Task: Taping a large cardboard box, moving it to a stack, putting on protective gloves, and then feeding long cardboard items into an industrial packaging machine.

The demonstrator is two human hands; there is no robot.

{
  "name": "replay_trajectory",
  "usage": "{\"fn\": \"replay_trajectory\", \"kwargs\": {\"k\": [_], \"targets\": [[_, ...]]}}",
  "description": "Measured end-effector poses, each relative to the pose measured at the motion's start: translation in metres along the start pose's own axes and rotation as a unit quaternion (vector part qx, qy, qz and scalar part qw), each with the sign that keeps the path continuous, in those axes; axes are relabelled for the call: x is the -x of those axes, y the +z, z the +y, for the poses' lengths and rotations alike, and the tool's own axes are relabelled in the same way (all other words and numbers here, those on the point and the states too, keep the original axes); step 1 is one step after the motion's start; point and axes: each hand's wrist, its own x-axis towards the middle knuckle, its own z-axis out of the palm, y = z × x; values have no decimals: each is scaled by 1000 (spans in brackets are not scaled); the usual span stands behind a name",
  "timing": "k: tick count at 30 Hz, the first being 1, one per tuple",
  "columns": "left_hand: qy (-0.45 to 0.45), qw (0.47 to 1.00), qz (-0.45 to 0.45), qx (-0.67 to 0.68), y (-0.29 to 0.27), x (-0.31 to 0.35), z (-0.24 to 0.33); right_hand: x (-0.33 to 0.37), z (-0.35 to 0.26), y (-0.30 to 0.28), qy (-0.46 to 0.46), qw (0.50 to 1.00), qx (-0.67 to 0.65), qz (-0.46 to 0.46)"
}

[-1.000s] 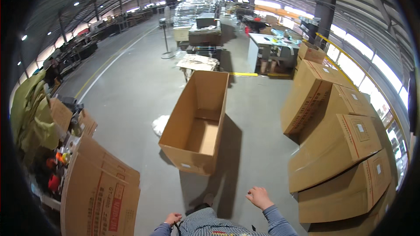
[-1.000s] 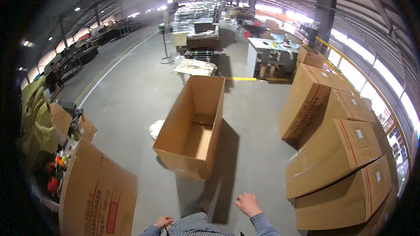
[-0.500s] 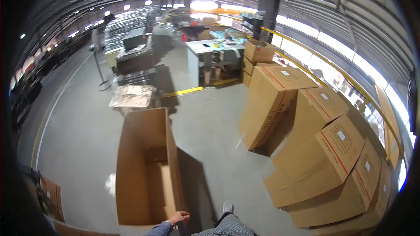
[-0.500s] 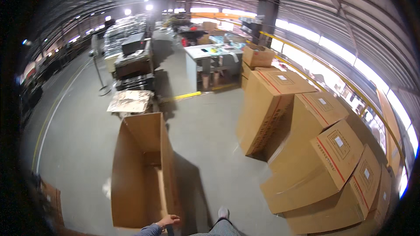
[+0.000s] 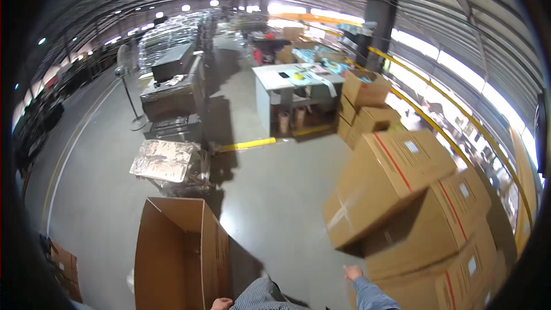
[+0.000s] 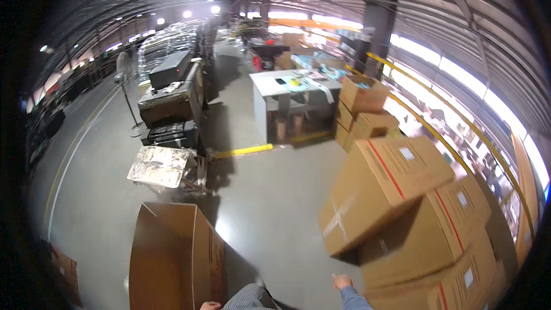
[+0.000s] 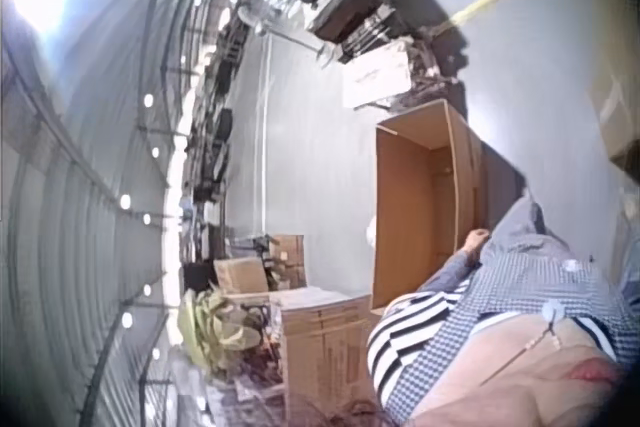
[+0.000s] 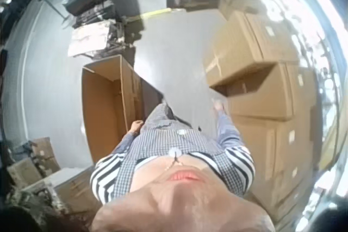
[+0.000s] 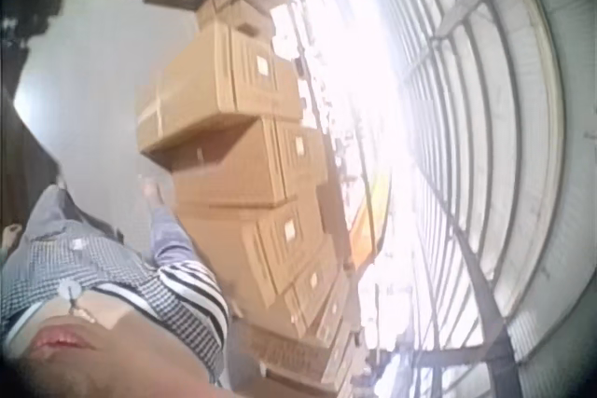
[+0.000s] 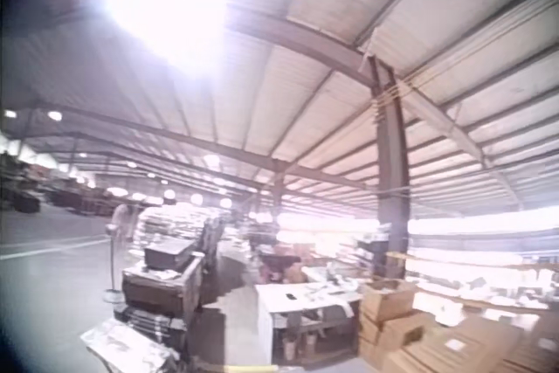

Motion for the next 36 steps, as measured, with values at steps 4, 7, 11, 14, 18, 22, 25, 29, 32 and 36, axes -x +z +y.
{"fn": "replay_trajectory", "kwargs": {"k": [4, 7, 11, 14, 18, 22, 25, 29, 32, 36], "targets": [[-63, 989, 58, -123, -15, -79, 41, -152, -151, -138, -60, 957, -255, 126], [-54, 995, 41, -70, -28, -156, 111, -243, -220, -167, -92, 987, -111, 73], [-80, 994, 0, -75, -16, -283, 312, -369, -128, -122, -142, 987, 72, 35], [-35, 999, 36, 19, -45, -379, 401, -395, -176, -117, -80, 987, -136, -17], [78, 993, 67, -55, -63, -546, 513, -421, -258, -189, 30, 992, -90, -86], [95, 991, 86, 29, -81, -637, 610, -521, -326, -250, 39, 990, -74, -113], [73, 992, 65, -74, -113, -672, 633, -633, -381, -300, 20, 989, -32, -142], [52, 986, 67, -144, -134, -663, 737, -891, -435, -359, -170, 970, 145, -93], [-11, 978, 191, -77, -145, -674, 727, -1014, -682, -452, -194, 979, 66, -18], [-134, 962, 238, -20, -193, -754, 764, -1106, -892, -574, -277, 925, -256, 56]]}}
